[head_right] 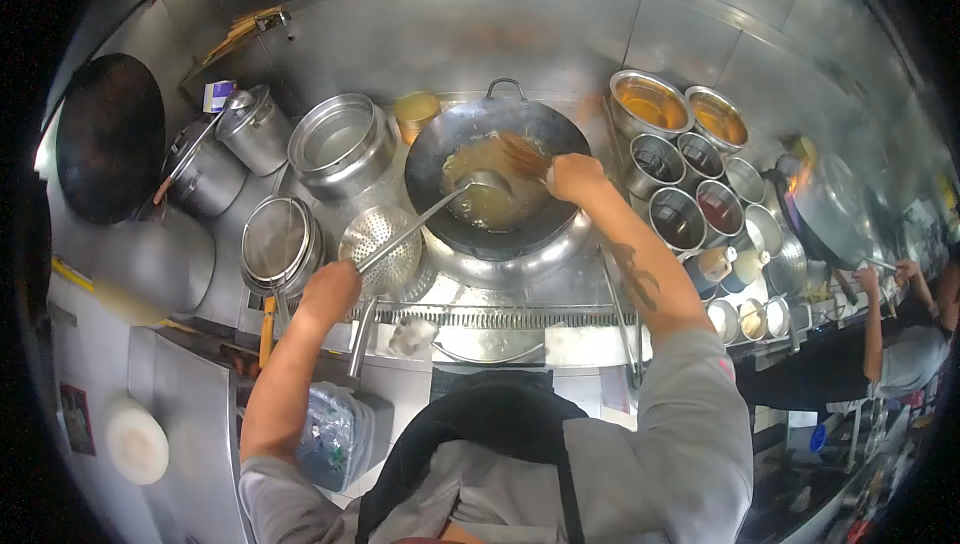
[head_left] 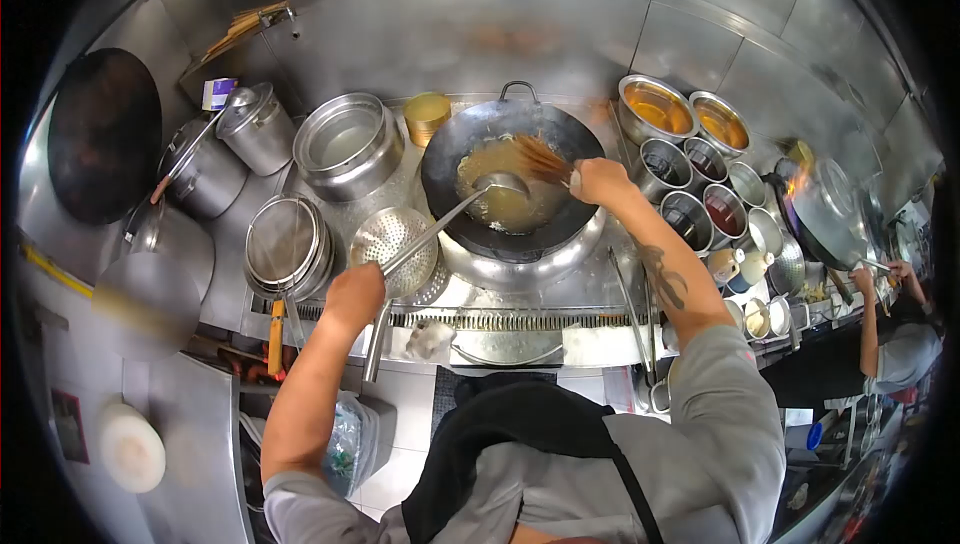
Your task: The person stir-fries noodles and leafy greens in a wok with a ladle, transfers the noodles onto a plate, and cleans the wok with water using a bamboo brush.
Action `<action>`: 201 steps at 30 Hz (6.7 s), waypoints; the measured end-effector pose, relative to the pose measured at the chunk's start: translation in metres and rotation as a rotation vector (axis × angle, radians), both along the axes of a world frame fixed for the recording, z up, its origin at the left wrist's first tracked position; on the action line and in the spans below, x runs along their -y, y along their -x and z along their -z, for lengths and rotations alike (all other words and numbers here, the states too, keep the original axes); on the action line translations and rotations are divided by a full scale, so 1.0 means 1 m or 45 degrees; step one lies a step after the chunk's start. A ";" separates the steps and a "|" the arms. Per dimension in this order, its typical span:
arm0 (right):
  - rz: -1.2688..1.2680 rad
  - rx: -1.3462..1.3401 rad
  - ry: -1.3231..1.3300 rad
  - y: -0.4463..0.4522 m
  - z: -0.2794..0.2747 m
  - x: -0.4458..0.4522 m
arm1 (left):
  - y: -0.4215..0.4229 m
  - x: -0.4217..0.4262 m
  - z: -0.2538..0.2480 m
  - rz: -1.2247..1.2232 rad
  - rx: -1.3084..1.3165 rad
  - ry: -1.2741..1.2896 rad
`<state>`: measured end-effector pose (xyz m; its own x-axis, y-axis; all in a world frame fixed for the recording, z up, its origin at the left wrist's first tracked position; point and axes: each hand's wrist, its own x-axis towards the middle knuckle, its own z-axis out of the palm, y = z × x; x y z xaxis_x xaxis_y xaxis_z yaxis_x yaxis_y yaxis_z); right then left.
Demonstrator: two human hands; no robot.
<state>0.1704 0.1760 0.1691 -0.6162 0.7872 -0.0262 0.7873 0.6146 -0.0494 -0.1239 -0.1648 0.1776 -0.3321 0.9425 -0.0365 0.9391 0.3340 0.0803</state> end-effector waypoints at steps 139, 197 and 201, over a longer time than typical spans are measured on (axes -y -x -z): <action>0.028 -0.238 0.201 0.168 0.087 -0.094 | -0.161 0.367 0.378 -0.923 1.447 -0.170; 0.048 0.511 0.100 0.034 0.011 -0.031 | -0.142 0.304 0.348 -1.164 1.235 0.213; 0.025 0.120 -0.030 0.046 0.060 -0.111 | -0.135 0.287 0.330 -1.266 1.325 0.243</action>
<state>0.1239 0.2873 0.1088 -0.5960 0.8004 -0.0648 0.7999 0.5988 0.0399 0.0115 -0.4519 -0.1528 -0.5779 0.2963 -0.7604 -0.1372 0.8832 0.4485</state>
